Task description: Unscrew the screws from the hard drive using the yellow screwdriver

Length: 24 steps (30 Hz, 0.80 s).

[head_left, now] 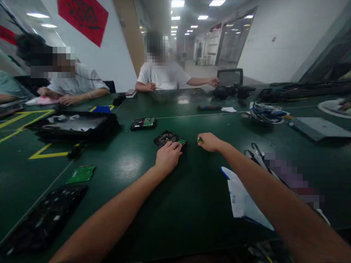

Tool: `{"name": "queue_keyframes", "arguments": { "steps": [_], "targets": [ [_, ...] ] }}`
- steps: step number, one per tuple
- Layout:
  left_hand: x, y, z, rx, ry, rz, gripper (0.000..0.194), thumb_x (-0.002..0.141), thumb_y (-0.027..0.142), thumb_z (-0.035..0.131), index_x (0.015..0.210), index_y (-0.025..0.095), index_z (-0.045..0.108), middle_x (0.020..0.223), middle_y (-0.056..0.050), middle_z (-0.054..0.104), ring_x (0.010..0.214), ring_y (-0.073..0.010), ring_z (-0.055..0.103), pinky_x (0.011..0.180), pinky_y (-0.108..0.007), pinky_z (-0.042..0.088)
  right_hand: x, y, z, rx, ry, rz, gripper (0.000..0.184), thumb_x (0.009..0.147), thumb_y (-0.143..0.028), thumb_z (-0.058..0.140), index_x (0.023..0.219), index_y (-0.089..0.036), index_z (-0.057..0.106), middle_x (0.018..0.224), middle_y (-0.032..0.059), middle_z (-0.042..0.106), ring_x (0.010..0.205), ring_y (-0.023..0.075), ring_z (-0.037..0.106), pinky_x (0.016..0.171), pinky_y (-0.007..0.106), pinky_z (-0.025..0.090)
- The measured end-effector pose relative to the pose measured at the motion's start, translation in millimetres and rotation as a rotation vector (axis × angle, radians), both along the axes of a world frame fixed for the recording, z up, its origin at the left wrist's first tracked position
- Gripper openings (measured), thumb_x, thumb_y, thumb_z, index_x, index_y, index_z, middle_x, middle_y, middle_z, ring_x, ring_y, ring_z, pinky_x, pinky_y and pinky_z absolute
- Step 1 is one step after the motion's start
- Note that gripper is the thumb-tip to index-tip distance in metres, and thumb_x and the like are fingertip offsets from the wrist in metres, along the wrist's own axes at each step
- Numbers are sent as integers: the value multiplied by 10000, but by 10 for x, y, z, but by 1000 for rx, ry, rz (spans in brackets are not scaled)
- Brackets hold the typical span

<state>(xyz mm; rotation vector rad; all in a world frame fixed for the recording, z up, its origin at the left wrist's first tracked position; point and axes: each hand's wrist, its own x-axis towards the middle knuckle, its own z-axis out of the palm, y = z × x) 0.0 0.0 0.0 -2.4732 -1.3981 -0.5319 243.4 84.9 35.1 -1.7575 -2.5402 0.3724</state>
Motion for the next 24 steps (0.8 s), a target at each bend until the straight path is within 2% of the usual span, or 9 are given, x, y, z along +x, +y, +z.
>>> {"name": "queue_keyframes", "arguments": {
  "steps": [5,8,11,13,16,21,24],
  "targets": [
    [77,-44,-25,-27,-20,-109,327,1001,283,561,1300,239,683,1344,-57,685,1174,-272,621,990,-410,555,199,-11,97,5,43,-94,101,899,-250,718,986,-197,721,1060,87,774,1013,231,723,862,264,516],
    [156,-65,-25,-67,-37,-232,350,1020,282,528,1344,232,652,1378,-54,666,1209,-249,611,975,-384,567,314,-32,147,6,78,-226,161,989,-220,564,1065,-154,690,940,96,775,794,173,742,715,238,534],
    [233,-67,-26,-91,-53,-289,367,1017,232,518,1368,220,626,1398,-63,648,1257,-244,585,991,-375,563,327,-89,113,-100,234,-334,144,972,-267,624,1059,-169,684,885,60,769,672,142,716,619,221,519],
    [259,-60,-32,-98,-69,-283,366,1007,205,525,1359,217,624,1396,-72,644,1265,-248,577,996,-380,564,286,-130,42,-88,253,-284,168,933,-336,696,1022,-193,702,927,49,770,692,145,709,641,233,518],
    [253,-42,-49,-109,-88,-261,368,984,155,533,1335,217,626,1385,-76,640,1268,-251,572,1011,-392,562,227,-155,-84,43,192,-142,167,886,-342,751,996,-219,725,1050,51,762,913,183,707,779,257,509],
    [240,-28,-79,-113,-140,-266,405,912,16,524,1256,194,644,1350,-81,644,1279,-235,569,1113,-389,497,233,-146,-225,93,143,-120,136,920,-328,701,998,-219,721,1080,56,751,998,204,681,845,280,480],
    [299,-39,-97,-103,-146,-223,413,878,-12,527,1224,175,653,1329,-106,646,1258,-256,584,1106,-417,503,237,-168,-265,118,135,-137,162,940,-352,673,1023,-217,709,1083,64,746,999,215,675,848,289,472]
  ]
}}
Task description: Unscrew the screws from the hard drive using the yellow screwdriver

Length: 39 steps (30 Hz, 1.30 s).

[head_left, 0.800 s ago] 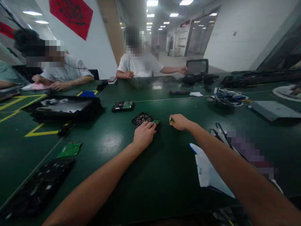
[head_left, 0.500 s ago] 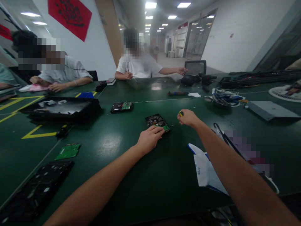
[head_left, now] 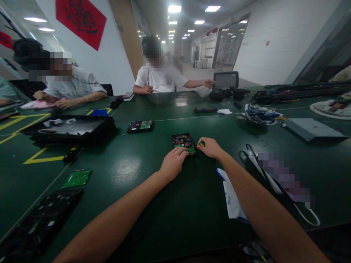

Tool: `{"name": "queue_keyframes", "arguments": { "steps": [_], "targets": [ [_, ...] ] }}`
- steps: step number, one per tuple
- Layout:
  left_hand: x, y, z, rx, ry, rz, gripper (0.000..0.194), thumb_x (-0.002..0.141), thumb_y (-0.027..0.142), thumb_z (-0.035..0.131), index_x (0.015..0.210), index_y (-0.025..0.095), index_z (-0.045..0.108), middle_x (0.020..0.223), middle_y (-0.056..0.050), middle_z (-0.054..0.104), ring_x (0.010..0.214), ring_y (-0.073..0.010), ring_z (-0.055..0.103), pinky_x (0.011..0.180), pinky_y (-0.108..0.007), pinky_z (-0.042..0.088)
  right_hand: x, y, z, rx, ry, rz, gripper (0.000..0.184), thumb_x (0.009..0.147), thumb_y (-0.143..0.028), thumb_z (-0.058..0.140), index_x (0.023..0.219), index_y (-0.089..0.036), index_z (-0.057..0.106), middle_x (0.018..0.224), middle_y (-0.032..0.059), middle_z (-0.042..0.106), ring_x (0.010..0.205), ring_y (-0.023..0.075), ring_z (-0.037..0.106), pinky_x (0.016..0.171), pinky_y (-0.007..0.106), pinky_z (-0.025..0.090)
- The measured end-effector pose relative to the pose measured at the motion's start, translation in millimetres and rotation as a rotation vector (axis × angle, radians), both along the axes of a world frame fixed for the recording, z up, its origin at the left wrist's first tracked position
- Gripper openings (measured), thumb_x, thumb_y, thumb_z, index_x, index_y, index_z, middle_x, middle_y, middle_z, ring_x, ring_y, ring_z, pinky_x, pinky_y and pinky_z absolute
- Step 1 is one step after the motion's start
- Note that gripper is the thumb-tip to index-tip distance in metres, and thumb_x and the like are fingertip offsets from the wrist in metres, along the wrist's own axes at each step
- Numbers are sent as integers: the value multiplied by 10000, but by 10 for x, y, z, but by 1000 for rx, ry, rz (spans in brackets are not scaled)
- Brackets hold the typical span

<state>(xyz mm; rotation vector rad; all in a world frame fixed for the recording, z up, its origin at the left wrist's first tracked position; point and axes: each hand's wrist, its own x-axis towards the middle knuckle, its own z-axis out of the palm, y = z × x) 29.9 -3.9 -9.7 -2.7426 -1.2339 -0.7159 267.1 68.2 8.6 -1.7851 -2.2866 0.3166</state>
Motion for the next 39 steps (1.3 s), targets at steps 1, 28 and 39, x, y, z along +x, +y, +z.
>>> {"name": "queue_keyframes", "arguments": {
  "steps": [1,28,39],
  "targets": [
    [26,-2,-5,1,6,18,412,871,-12,529,1219,170,654,1325,-115,646,1251,-265,588,1096,-427,511,-6,-11,-9,13,-5,-4,165,947,-356,663,1023,-216,704,1079,67,745,997,216,674,847,288,471],
    [306,-58,71,-24,-325,167,235,963,163,522,1168,194,633,1348,-140,598,1312,-287,539,1142,-508,456,16,-225,89,150,-55,-209,323,1052,-432,427,1156,-240,666,1120,113,691,957,252,665,784,340,472],
    [60,113,-138,-195,-465,540,404,990,310,507,1324,92,576,1301,-209,637,1285,-335,556,1121,-550,440,57,-233,28,93,-40,-18,287,1039,-348,492,1244,-256,670,1268,103,640,1076,256,649,853,357,488]
  ]
}}
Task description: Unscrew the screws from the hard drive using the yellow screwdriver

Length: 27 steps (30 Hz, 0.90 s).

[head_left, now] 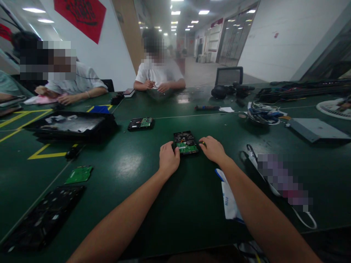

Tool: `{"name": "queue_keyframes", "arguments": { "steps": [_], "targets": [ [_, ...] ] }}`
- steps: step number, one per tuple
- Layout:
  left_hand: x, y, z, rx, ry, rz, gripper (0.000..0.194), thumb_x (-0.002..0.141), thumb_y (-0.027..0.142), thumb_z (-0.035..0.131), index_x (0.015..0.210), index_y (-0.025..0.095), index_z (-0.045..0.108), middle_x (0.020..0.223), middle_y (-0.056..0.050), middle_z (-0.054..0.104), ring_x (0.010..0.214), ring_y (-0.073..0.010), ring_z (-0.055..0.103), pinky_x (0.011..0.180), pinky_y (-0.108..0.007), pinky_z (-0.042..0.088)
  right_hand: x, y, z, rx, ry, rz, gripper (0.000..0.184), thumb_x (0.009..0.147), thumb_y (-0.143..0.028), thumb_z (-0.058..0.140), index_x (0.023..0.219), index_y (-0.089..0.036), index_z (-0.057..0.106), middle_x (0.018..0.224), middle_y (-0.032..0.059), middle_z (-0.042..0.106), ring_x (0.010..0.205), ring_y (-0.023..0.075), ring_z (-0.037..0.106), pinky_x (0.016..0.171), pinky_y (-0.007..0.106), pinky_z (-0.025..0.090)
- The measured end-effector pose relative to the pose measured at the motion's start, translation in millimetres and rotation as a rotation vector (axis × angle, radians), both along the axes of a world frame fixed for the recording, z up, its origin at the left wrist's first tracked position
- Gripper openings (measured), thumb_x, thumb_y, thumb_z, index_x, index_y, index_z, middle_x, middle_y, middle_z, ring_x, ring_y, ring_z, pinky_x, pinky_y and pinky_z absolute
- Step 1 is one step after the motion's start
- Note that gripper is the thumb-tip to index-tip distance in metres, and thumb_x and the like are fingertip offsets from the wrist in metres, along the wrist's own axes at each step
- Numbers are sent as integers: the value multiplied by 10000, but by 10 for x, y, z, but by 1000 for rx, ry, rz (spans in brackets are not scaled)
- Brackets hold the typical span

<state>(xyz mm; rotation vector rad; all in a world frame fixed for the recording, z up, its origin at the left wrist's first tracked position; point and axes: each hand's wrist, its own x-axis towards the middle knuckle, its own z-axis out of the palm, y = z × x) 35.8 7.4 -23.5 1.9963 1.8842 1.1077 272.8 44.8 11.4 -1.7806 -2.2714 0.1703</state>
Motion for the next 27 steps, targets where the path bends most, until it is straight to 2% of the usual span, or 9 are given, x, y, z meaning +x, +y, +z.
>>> {"name": "queue_keyframes", "arguments": {
  "steps": [3,9,15,18,21,24,27],
  "targets": [
    [-3,-3,7,-16,9,-39,432,997,324,498,1347,82,570,1311,-208,649,1289,-328,568,1137,-541,430,-16,2,-15,0,1,12,252,1029,-356,526,1177,-244,696,1231,97,642,1063,250,648,845,351,492],
    [-12,-19,41,-35,-8,-96,401,1004,330,500,1347,144,594,1304,-164,679,1231,-305,628,1084,-501,490,-39,6,-9,4,-8,2,219,1029,-325,518,1122,-244,699,1179,85,657,999,238,647,811,348,484],
    [-2,-49,85,-49,-45,-117,435,1012,291,482,1413,135,541,1341,-168,658,1257,-290,617,1098,-478,486,-40,-7,43,-1,-3,-43,290,1055,-310,429,1219,-256,662,1180,96,676,977,250,650,801,362,474],
    [4,-78,111,-8,-13,-190,418,1011,302,495,1414,198,543,1362,-129,648,1317,-291,573,1130,-504,452,-27,-8,50,-4,-25,-60,308,1057,-303,410,1211,-266,675,1185,98,669,967,253,655,794,368,477],
    [8,-106,113,13,82,-262,378,993,411,558,1323,239,619,1381,-112,637,1395,-312,498,1173,-546,389,-13,1,26,-2,-26,-20,262,1043,-340,472,1157,-263,695,1195,91,652,989,246,655,795,354,483],
    [6,-110,82,-3,160,-289,496,910,512,677,1321,238,631,1446,-141,582,1450,-347,423,1168,-567,384,-6,15,-2,4,-24,11,210,1024,-340,526,1101,-249,699,1177,81,650,1006,239,653,803,341,480],
    [-2,-91,44,-14,173,-287,453,919,427,690,1330,248,626,1461,-145,569,1452,-334,423,1161,-562,396,-13,15,-7,6,-32,8,210,1033,-300,501,1073,-237,697,1151,84,654,1001,231,651,793,330,472]
  ]
}}
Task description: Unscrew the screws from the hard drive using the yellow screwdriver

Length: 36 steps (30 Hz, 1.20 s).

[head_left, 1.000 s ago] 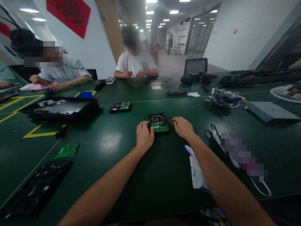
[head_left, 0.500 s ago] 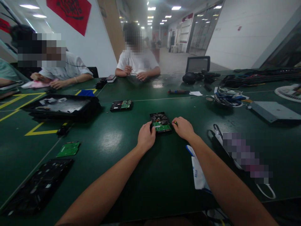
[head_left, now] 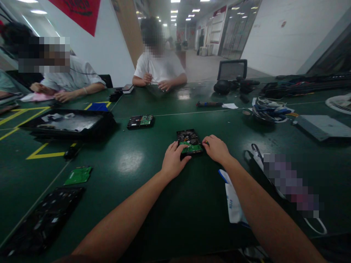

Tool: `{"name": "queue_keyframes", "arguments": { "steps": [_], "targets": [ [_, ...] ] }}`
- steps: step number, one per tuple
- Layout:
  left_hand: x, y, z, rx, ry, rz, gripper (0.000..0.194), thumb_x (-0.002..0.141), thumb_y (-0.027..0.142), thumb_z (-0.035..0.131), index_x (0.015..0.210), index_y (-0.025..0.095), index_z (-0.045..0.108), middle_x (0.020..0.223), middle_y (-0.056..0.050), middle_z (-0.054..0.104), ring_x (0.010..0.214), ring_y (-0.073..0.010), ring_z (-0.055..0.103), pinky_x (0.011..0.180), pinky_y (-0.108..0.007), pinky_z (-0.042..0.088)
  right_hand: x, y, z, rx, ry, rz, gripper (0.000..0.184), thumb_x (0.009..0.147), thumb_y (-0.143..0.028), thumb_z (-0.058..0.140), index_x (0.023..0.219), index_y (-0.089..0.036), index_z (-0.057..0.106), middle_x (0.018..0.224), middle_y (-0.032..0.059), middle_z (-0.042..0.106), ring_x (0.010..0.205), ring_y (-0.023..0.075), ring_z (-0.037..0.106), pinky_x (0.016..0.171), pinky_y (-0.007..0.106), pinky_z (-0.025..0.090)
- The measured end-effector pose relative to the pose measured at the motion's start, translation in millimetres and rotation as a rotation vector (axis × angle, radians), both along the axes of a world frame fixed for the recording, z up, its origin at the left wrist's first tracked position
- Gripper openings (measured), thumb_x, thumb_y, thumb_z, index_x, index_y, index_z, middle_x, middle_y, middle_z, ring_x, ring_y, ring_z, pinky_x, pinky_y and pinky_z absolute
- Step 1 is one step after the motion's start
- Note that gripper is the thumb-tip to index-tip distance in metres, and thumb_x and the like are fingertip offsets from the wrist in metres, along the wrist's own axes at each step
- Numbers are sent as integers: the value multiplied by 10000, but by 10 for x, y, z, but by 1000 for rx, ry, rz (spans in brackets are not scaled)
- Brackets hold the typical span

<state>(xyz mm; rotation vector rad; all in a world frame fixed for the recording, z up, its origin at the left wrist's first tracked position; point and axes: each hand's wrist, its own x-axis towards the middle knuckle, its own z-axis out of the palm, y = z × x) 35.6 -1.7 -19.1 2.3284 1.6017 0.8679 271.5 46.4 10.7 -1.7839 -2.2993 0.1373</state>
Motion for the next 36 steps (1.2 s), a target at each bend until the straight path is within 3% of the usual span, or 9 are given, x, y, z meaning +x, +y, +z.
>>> {"name": "queue_keyframes", "arguments": {
  "steps": [7,16,21,32,36],
  "targets": [
    [-4,-15,-6,12,-30,17,382,938,302,673,1316,269,631,1488,-119,561,1441,-321,451,1155,-578,417,-32,-51,42,-17,-21,-35,247,1055,-323,442,1110,-241,669,1169,87,648,931,229,650,715,330,452],
    [24,-54,18,1,-77,62,319,949,286,662,1266,252,671,1467,-120,584,1421,-307,483,1152,-559,450,-44,-42,111,-36,-6,-22,243,1067,-279,387,1110,-209,616,1132,102,673,922,229,650,726,331,449],
    [92,-48,36,13,6,65,336,947,241,646,1282,264,652,1502,-117,559,1453,-324,445,1155,-596,436,-35,-68,146,-54,14,-99,224,1059,-286,407,1113,-201,607,1098,111,700,845,222,663,686,320,446],
    [111,-2,37,67,120,35,327,957,213,615,1283,212,641,1457,-148,588,1448,-316,450,1168,-549,428,-29,-81,118,99,-34,-64,221,1028,-262,457,1102,-205,658,1059,86,718,861,226,664,686,328,416],
    [108,13,48,74,155,31,326,963,207,600,1286,187,640,1463,-168,578,1452,-314,445,1178,-520,419,-58,-100,140,90,-21,-16,239,1021,-230,463,1148,-210,664,1113,92,705,910,228,666,721,327,438]
  ]
}}
